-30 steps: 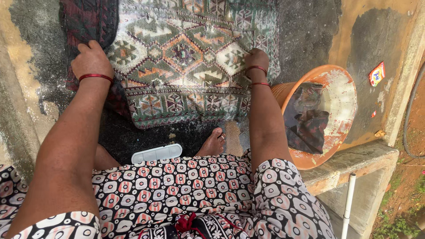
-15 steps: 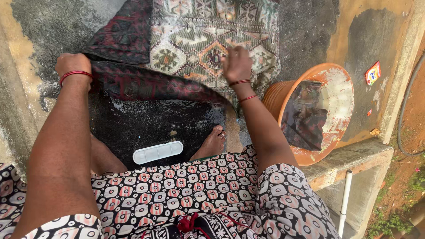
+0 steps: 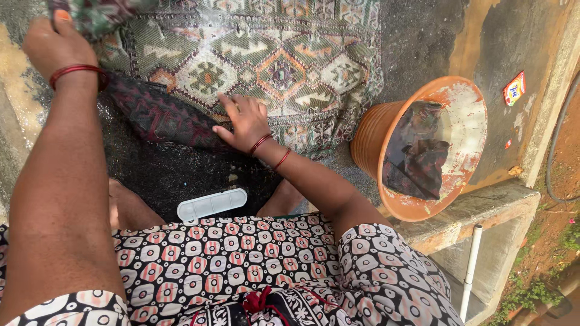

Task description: The person washes a patterned mat by hand on an outdoor concrete surface. They scrub the fabric with soapy water from a bowl and then fold the wet mat.

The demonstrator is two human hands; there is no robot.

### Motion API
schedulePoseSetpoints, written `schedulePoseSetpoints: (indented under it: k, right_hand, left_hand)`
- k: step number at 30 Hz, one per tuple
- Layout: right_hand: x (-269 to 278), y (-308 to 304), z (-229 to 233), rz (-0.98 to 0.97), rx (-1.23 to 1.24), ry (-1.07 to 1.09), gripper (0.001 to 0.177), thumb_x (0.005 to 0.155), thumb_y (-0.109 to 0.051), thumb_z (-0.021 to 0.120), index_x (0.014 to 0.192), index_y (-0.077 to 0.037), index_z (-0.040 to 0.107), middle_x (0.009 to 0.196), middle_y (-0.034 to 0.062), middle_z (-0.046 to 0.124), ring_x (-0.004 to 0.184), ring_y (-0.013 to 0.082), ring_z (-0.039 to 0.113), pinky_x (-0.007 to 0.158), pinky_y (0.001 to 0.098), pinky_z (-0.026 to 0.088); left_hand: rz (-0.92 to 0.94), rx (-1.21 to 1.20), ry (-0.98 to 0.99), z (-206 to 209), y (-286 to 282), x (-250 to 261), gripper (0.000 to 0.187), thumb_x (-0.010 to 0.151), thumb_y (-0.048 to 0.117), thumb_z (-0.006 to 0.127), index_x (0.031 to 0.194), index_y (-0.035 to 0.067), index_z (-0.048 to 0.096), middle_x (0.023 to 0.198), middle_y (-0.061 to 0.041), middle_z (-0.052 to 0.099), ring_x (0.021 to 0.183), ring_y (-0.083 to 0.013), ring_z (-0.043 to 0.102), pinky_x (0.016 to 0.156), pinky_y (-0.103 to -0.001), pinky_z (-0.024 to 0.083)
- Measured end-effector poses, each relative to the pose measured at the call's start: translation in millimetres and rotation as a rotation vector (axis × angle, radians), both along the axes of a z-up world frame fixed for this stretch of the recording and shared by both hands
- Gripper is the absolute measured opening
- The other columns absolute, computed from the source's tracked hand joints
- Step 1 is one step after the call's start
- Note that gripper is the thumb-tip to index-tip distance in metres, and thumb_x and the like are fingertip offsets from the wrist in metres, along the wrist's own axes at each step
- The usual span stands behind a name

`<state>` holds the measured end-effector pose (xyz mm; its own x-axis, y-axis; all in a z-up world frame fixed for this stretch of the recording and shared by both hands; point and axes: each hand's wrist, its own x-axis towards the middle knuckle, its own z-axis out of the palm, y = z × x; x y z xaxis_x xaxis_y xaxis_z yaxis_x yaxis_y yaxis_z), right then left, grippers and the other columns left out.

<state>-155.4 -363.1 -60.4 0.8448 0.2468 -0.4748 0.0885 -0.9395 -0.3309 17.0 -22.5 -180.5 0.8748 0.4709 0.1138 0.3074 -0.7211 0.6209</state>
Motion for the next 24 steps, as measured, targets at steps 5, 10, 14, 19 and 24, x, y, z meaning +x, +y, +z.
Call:
schedulePoseSetpoints:
  k: [5, 10, 14, 19, 24]
  right_hand:
    - [-29.0, 15.6, -39.9, 0.207, 0.475, -0.004, 0.074, 0.093, -0.036, 0.069, 0.156, -0.019, 0.033, 0.124, 0.0171, 0.063, 0.11, 0.037, 0.064, 0.09, 0.0479, 0.053]
    - [-55.9, 41.1, -35.4, 0.473, 0.217, 0.165, 0.069, 0.096, -0.022, 0.06, 0.158, -0.04, 0.036, 0.11, 0.009, 0.067, 0.099, 0.0296, 0.069, 0.083, 0.0447, 0.059]
    - [-50.6, 45.2, -18.1, 0.667, 0.171, 0.215, 0.063, 0.09, -0.025, 0.063, 0.146, -0.047, 0.045, 0.115, 0.0098, 0.065, 0.096, 0.03, 0.069, 0.078, 0.045, 0.058]
    - [-54.1, 43.7, -33.6, 0.602, 0.418, 0.231, 0.04, 0.095, -0.03, 0.062, 0.135, -0.032, 0.061, 0.11, 0.0095, 0.067, 0.104, 0.0284, 0.067, 0.086, 0.0437, 0.058]
    - [27.6, -8.9, -16.9, 0.268, 0.416, 0.043, 0.032, 0.107, -0.032, 0.05, 0.13, -0.02, 0.07, 0.099, 0.0072, 0.069, 0.1, 0.0225, 0.063, 0.096, 0.0457, 0.05]
  left_hand:
    - [0.165, -0.178, 0.093, 18.8, 48.1, 8.7, 0.03, 0.103, 0.031, 0.059, 0.099, 0.003, 0.067, 0.09, -0.011, 0.067, 0.081, -0.0284, 0.067, 0.069, -0.044, 0.052]
    - [-0.679, 0.291, -0.148, 79.2, -21.7, -53.4, 0.034, 0.102, 0.034, 0.07, 0.122, 0.007, 0.066, 0.127, -0.015, 0.061, 0.123, -0.0332, 0.051, 0.102, -0.051, 0.037]
    - [-1.047, 0.374, 0.596, 96.5, -90.0, -58.9, 0.05, 0.104, 0.058, 0.056, 0.131, 0.019, 0.071, 0.131, -0.011, 0.067, 0.12, -0.0309, 0.061, 0.103, -0.053, 0.044]
    - [-0.852, 0.699, 1.511, 74.8, -61.9, -53.8, 0.07, 0.09, 0.072, 0.061, 0.138, 0.023, 0.068, 0.136, -0.003, 0.07, 0.119, -0.0234, 0.068, 0.098, -0.04, 0.053]
    - [-0.653, 0.793, 1.483, 39.1, 21.2, -45.1, 0.047, 0.095, 0.058, 0.066, 0.128, 0.027, 0.077, 0.127, -0.001, 0.076, 0.11, -0.0226, 0.071, 0.091, -0.039, 0.054]
